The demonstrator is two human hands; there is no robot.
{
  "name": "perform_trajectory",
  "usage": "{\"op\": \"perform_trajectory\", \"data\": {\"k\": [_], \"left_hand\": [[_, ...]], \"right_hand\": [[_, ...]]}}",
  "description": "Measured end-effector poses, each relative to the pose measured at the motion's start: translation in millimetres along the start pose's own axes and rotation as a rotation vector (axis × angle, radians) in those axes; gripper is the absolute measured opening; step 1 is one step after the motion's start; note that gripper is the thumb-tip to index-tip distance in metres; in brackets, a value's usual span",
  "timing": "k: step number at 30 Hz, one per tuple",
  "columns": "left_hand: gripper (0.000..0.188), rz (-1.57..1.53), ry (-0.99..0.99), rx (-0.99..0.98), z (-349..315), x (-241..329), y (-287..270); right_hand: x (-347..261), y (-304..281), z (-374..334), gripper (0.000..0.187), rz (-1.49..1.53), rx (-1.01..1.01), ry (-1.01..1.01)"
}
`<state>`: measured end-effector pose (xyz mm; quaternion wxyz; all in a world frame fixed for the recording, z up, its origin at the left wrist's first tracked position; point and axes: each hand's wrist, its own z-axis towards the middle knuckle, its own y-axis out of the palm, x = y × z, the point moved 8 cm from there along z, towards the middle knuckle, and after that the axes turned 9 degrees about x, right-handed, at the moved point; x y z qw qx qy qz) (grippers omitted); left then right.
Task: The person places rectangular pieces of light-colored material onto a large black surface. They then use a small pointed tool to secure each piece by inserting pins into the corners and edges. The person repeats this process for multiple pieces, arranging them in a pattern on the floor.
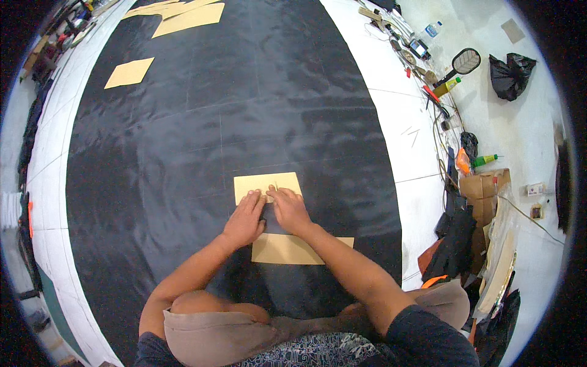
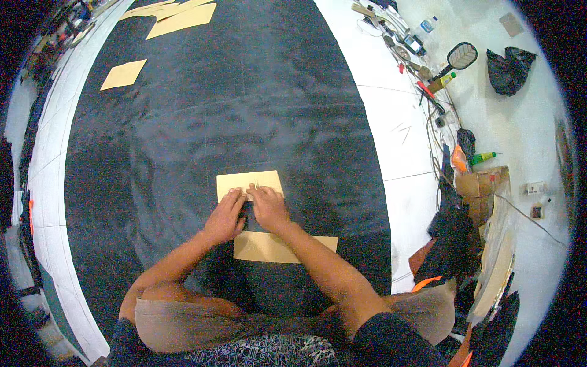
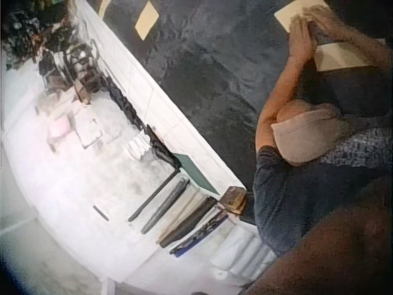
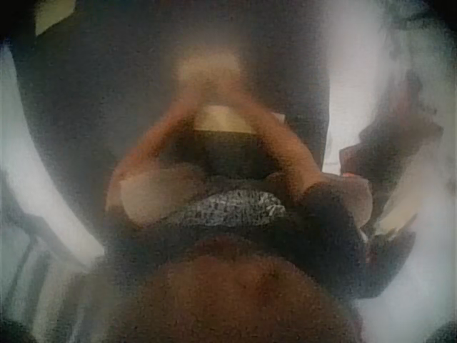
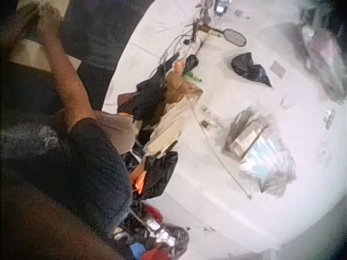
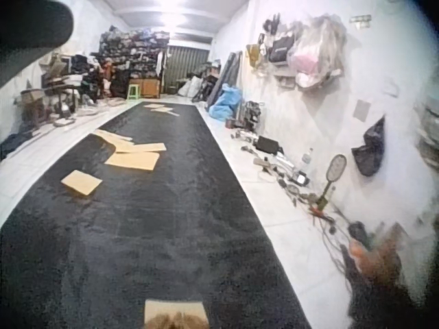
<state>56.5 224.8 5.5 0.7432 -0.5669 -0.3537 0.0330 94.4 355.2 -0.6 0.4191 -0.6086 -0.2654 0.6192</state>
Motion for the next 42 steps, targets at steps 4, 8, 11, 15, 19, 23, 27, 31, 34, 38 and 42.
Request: {"op": "perform_trajectory", "data": {"k": [4, 8, 11, 15, 19, 23, 27, 31, 34, 38, 42], "left_hand": [[0.076, 0.041, -0.003, -0.037, -6.7, -15.5, 4.5], [0.078, 0.049, -0.048, 0.004, -0.3, -19.9, 0.8], [0.078, 0.048, -0.057, 0.006, 3.7, -21.4, -0.1], [0.078, 0.035, -0.079, 0.011, 6.5, -23.0, 2.7], [0.076, 0.027, -0.057, 0.053, -1.5, -27.6, 0.2], [0.074, 0.049, -0.054, 0.038, -1.2, -27.0, 6.4], [0.074, 0.036, -0.064, 0.055, -1.7, -26.1, 7.5], [0.073, 0.059, -0.071, 0.057, -3.2, -27.0, 8.3], [0.070, 0.051, -0.082, 0.073, -2.6, -26.0, 7.0], [0.065, 0.032, -0.066, 0.128, 2.5, -29.7, 3.5], [0.064, 0.109, -0.026, 0.193, 29.1, -40.4, -12.7]], "right_hand": [[9.8, -4.5, -8.9, 0.033, -0.081, 0.092, 0.097], [26.3, -13.0, -25.1, 0.034, -0.200, 0.074, 0.039], [27.8, -10.4, -25.0, 0.037, -0.237, 0.073, -0.005], [26.5, -9.3, -23.1, 0.039, -0.283, 0.102, -0.020], [26.0, -5.2, -19.1, 0.041, -0.252, 0.034, 0.049], [31.4, -1.7, -20.2, 0.043, -0.276, 0.005, 0.079], [28.4, -5.4, -19.4, 0.039, -0.248, 0.066, 0.066], [24.9, -7.2, -17.5, 0.036, -0.216, 0.105, 0.047], [30.6, -0.9, -16.9, 0.040, -0.253, -0.016, 0.125], [29.6, -3.3, -19.4, 0.038, -0.234, 0.025, 0.117], [32.7, -5.5, -22.1, 0.038, -0.208, 0.081, 0.068]]}}
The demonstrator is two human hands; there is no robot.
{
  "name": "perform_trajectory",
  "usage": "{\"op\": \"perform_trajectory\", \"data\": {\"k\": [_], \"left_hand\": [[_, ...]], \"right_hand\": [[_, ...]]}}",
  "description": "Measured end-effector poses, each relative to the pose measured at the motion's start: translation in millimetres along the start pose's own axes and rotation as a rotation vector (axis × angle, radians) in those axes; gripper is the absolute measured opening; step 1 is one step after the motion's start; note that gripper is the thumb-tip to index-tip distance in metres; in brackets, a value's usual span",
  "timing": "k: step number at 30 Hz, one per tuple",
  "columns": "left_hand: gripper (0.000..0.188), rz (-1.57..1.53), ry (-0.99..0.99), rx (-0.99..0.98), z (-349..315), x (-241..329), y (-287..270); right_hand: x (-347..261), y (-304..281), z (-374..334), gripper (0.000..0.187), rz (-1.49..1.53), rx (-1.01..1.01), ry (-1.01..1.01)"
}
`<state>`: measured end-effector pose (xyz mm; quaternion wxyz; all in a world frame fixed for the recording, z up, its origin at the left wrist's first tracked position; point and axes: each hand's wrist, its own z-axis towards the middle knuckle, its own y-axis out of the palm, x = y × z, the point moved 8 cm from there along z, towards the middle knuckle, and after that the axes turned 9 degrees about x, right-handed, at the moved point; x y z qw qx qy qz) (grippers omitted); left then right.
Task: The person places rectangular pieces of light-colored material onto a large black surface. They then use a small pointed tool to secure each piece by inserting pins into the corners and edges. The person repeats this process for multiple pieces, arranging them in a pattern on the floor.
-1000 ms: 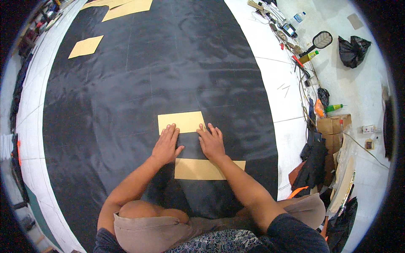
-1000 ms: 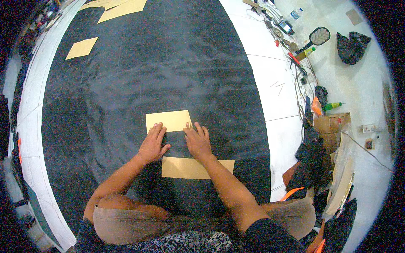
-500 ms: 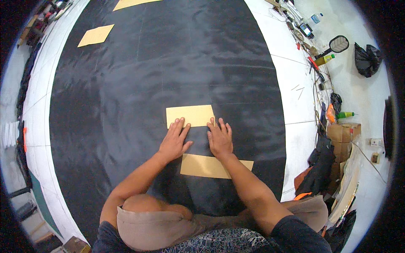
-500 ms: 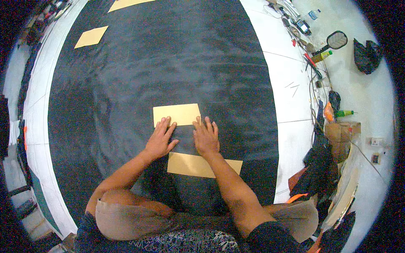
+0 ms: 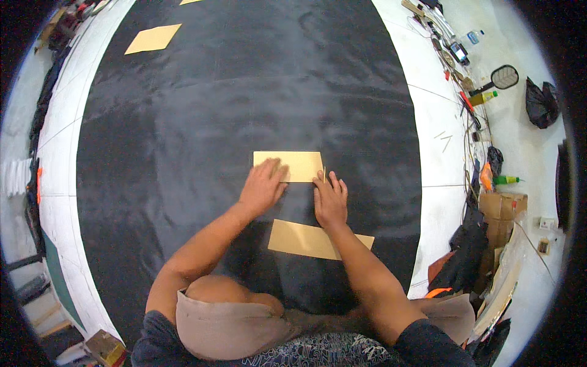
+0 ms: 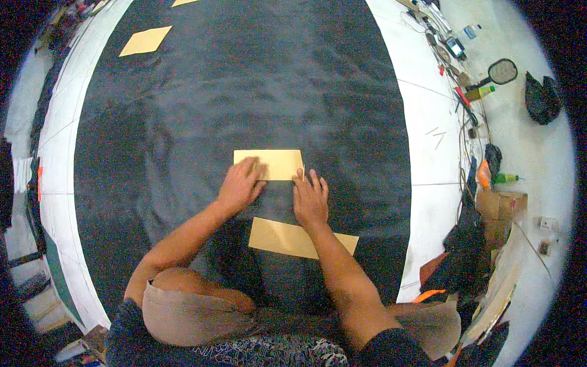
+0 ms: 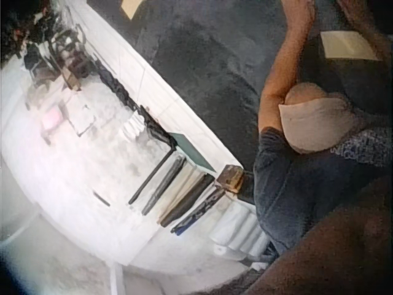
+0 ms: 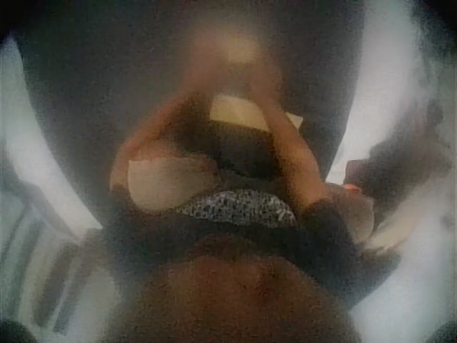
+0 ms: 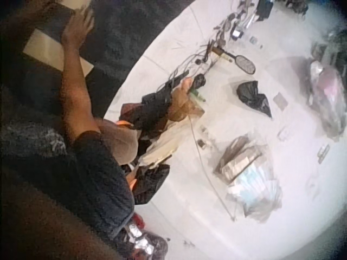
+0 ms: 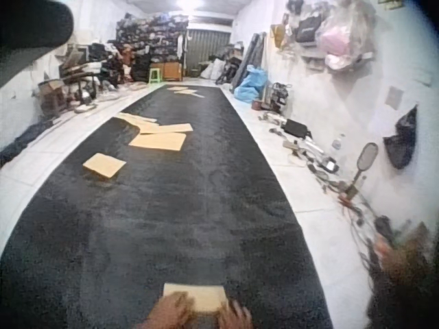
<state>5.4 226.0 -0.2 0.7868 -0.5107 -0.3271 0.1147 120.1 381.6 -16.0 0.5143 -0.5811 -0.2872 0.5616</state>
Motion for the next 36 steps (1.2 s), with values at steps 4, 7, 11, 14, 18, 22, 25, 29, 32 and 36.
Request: {"op": "perform_trajectory", "data": {"k": [4, 7, 11, 14, 18, 22, 25, 29, 32, 36], "left_hand": [[0.079, 0.004, -0.040, -0.034, 31.3, -21.7, -16.8], [0.079, 0.049, -0.141, -0.325, 51.3, -24.0, -10.6], [0.083, 0.108, -0.177, -0.358, 51.1, -31.1, -4.1], [0.085, 0.125, -0.237, -0.436, 49.2, -31.8, -9.7], [0.081, 0.129, -0.262, -0.413, 47.0, -33.0, -11.3], [0.059, 0.039, -0.186, -0.275, 42.5, -31.3, -20.1], [0.033, -0.037, -0.077, -0.152, 50.2, -28.4, -35.5], [0.016, 0.012, 0.052, 0.092, 64.6, 12.8, -73.0], [0.023, 0.080, 0.137, 0.053, 33.7, 25.4, -46.3], [0.041, -0.052, 0.063, -0.105, -13.2, 28.5, -9.5]], "right_hand": [[-0.3, 0.5, 3.0, 0.036, 0.103, 0.037, 0.047], [8.5, -5.5, 2.0, 0.036, 0.180, 0.106, 0.088], [11.2, -7.9, 3.0, 0.035, 0.235, 0.134, 0.129], [13.8, -7.7, 1.7, 0.035, 0.253, 0.142, 0.142], [14.2, -8.2, -0.5, 0.035, 0.239, 0.170, 0.118], [16.5, -4.9, 0.0, 0.035, 0.231, 0.171, 0.119], [17.6, -7.5, -1.5, 0.034, 0.262, 0.198, 0.138], [25.9, -11.9, -4.6, 0.034, 0.302, 0.240, 0.202], [20.6, -13.3, -0.4, 0.034, 0.324, 0.234, 0.236], [21.8, -14.7, -0.4, 0.032, 0.330, 0.249, 0.220]]}}
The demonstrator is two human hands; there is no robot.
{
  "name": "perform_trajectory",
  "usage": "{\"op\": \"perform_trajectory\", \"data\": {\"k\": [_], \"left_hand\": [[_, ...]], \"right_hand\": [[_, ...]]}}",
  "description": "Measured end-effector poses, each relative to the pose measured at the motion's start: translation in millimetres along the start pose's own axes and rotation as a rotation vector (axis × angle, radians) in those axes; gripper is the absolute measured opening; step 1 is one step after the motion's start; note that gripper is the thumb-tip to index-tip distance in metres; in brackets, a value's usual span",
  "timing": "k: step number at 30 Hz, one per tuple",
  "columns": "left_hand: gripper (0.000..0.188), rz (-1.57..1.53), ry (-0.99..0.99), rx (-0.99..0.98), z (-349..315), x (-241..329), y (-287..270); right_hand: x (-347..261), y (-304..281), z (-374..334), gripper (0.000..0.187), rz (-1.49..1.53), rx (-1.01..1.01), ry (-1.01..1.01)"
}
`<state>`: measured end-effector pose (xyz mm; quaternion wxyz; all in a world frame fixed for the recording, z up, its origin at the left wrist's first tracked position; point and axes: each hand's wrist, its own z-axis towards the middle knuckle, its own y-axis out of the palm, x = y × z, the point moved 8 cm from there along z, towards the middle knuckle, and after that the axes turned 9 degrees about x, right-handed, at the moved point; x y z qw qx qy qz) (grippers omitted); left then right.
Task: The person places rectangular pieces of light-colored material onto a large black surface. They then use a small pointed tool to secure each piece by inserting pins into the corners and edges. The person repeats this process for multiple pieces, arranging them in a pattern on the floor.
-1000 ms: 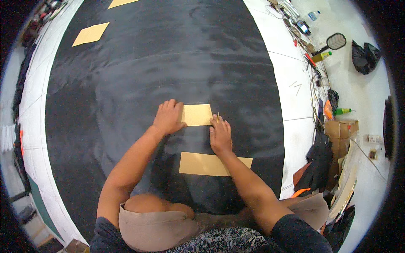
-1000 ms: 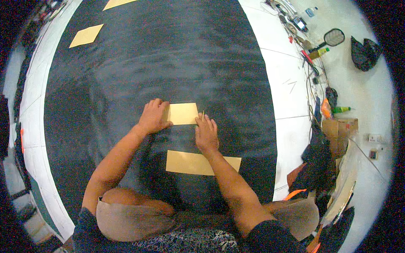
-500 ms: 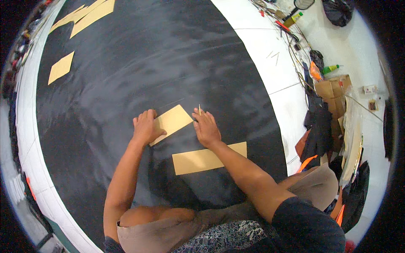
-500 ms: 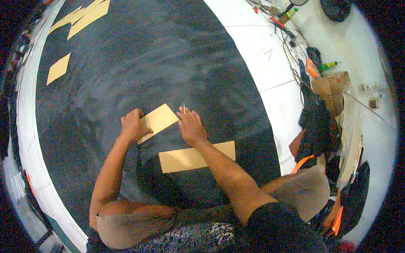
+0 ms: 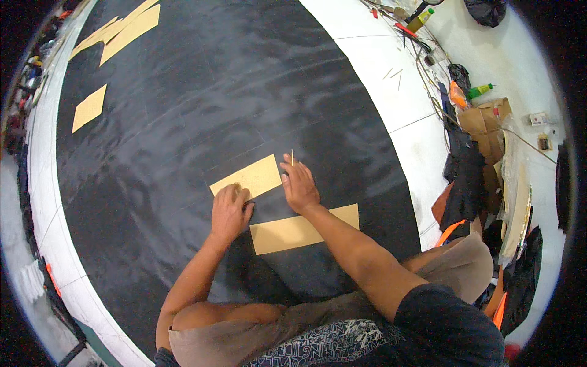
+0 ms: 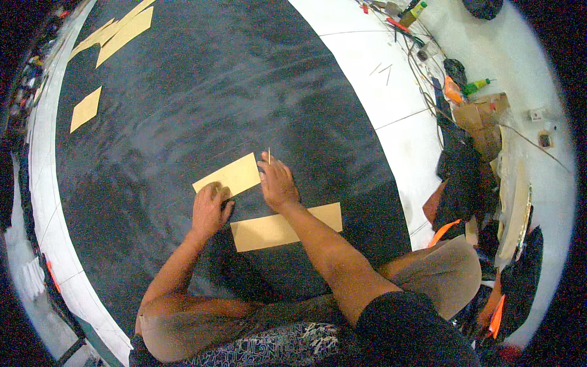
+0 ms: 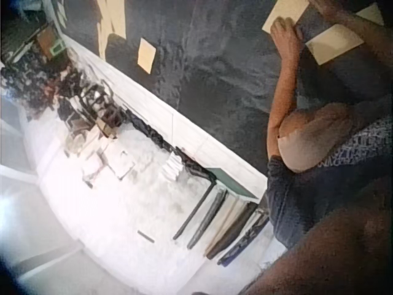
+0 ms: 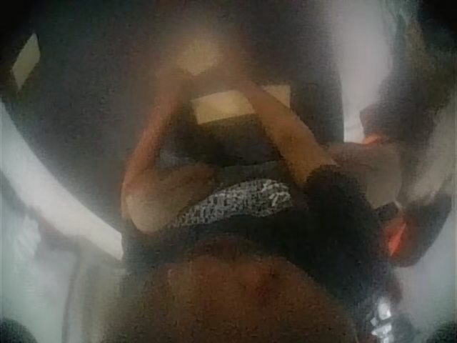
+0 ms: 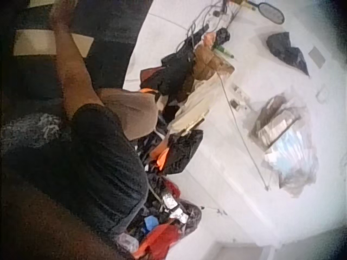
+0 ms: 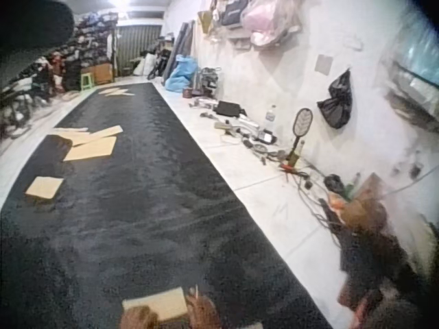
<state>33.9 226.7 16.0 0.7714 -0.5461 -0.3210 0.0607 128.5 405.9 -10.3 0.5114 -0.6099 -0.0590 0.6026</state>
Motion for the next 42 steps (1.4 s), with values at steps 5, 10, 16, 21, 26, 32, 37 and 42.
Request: {"op": "perform_trajectory", "data": {"k": [5, 10, 16, 21, 26, 32, 37, 42], "left_hand": [[0.049, 0.037, -0.050, 0.014, -7.6, 0.6, 3.5], [0.045, 0.015, -0.048, 0.049, 2.0, -8.6, 0.5], [0.043, 0.044, -0.019, 0.067, 8.5, -21.5, -0.6], [0.038, -0.058, -0.040, 0.091, 5.8, -33.1, -2.0], [0.031, 0.034, -0.225, 0.328, -7.9, -84.4, -32.0], [0.032, 0.039, -0.276, 0.294, -22.0, -111.7, -44.5], [0.039, 0.030, -0.255, 0.264, -20.0, -112.5, -39.8], [0.037, 0.008, -0.213, 0.280, -13.0, -110.6, -41.7]], "right_hand": [[-7.8, 5.4, -2.4, 0.033, -0.152, -0.063, -0.128], [-22.6, 11.5, -4.5, 0.035, -0.328, -0.099, -0.304], [-27.0, 18.6, 18.2, 0.032, -0.290, -0.031, -0.281], [-22.9, 26.5, 26.0, 0.030, -0.285, -0.053, -0.297], [-15.6, 30.0, 27.0, 0.032, -0.313, -0.071, -0.265], [-18.1, 32.2, 24.5, 0.031, -0.301, -0.066, -0.249], [-20.0, 30.5, 24.3, 0.030, -0.295, -0.037, -0.260], [-15.1, 37.3, 25.6, 0.032, -0.341, -0.104, -0.252]]}}
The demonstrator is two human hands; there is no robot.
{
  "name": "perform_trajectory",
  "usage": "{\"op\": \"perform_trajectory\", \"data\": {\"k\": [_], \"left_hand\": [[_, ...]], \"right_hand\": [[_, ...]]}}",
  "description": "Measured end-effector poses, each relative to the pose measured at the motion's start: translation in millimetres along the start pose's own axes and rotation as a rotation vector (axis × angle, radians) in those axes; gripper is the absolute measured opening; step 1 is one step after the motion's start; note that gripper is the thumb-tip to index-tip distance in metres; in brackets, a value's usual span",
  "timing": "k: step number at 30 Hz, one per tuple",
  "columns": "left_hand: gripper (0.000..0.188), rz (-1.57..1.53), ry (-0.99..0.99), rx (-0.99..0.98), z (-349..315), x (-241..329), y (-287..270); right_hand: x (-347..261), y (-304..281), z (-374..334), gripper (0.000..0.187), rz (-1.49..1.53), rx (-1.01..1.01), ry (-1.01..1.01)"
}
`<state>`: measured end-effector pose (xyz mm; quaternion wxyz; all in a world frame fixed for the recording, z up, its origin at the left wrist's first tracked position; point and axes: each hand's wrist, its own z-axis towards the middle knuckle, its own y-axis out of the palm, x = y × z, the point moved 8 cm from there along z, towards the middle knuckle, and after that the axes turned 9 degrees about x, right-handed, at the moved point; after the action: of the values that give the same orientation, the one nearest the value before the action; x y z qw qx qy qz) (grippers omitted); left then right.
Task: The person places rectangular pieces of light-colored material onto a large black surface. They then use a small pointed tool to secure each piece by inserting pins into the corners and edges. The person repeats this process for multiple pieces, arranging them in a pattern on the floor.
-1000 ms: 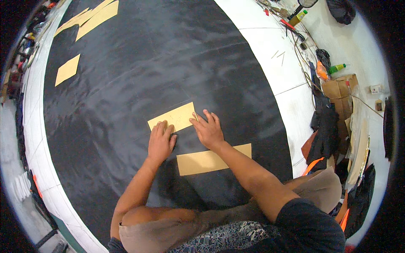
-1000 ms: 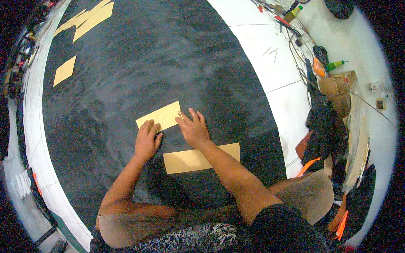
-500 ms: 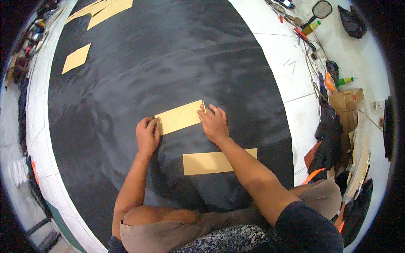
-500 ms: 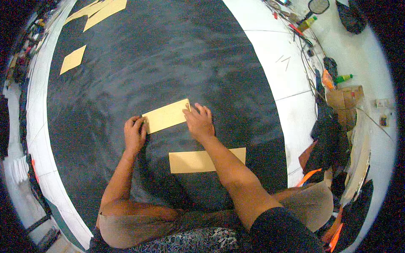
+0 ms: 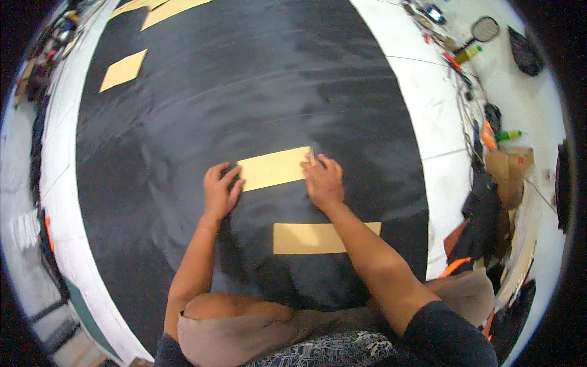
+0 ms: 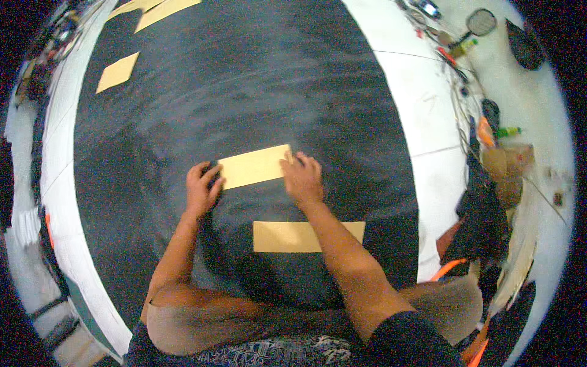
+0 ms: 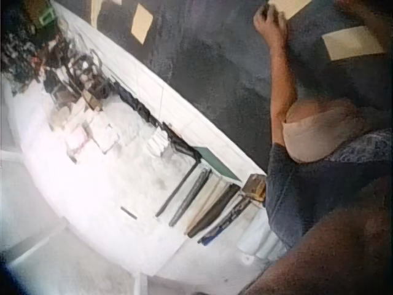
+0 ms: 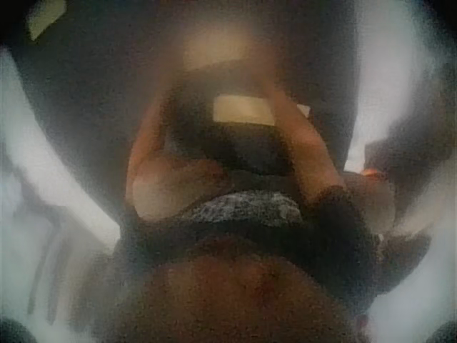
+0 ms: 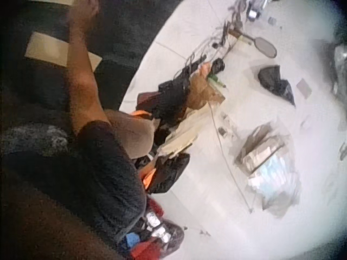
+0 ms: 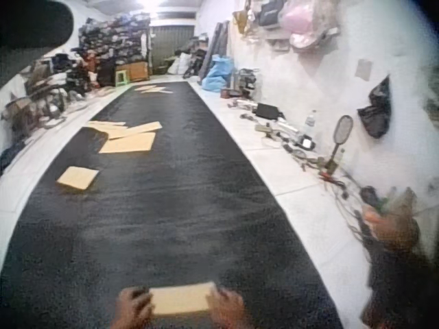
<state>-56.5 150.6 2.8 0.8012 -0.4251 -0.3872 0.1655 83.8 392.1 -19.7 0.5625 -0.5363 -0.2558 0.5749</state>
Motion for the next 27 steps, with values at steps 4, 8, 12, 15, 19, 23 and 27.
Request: {"op": "perform_trajectory", "data": {"k": [4, 8, 12, 15, 19, 23, 27], "left_hand": [[0.040, 0.005, 0.024, 0.005, -2.5, -7.8, 7.0], [0.040, 0.026, 0.011, -0.024, 0.5, -4.0, 4.4], [0.041, 0.026, 0.003, -0.048, -3.8, -13.1, 11.7], [0.041, 0.013, -0.030, -0.092, -3.1, -11.7, 12.4], [0.041, 0.005, -0.034, -0.073, -4.7, -13.3, 10.9], [0.042, 0.042, -0.055, -0.084, -4.4, -15.9, 11.4], [0.042, 0.034, -0.087, -0.117, -2.9, -13.7, 12.3]], "right_hand": [[8.6, 2.5, -3.1, 0.035, -0.002, 0.080, -0.019], [-0.3, -12.1, 0.3, 0.035, 0.021, 0.107, -0.047], [3.8, -14.4, 0.3, 0.038, 0.149, 0.087, 0.005], [2.4, -16.0, -1.3, 0.038, 0.132, 0.107, -0.006], [1.1, -15.0, -1.3, 0.039, 0.153, 0.096, 0.014], [-0.6, -17.5, -0.5, 0.037, 0.153, 0.110, 0.009], [1.3, -14.8, -1.9, 0.040, 0.095, 0.080, 0.009]]}}
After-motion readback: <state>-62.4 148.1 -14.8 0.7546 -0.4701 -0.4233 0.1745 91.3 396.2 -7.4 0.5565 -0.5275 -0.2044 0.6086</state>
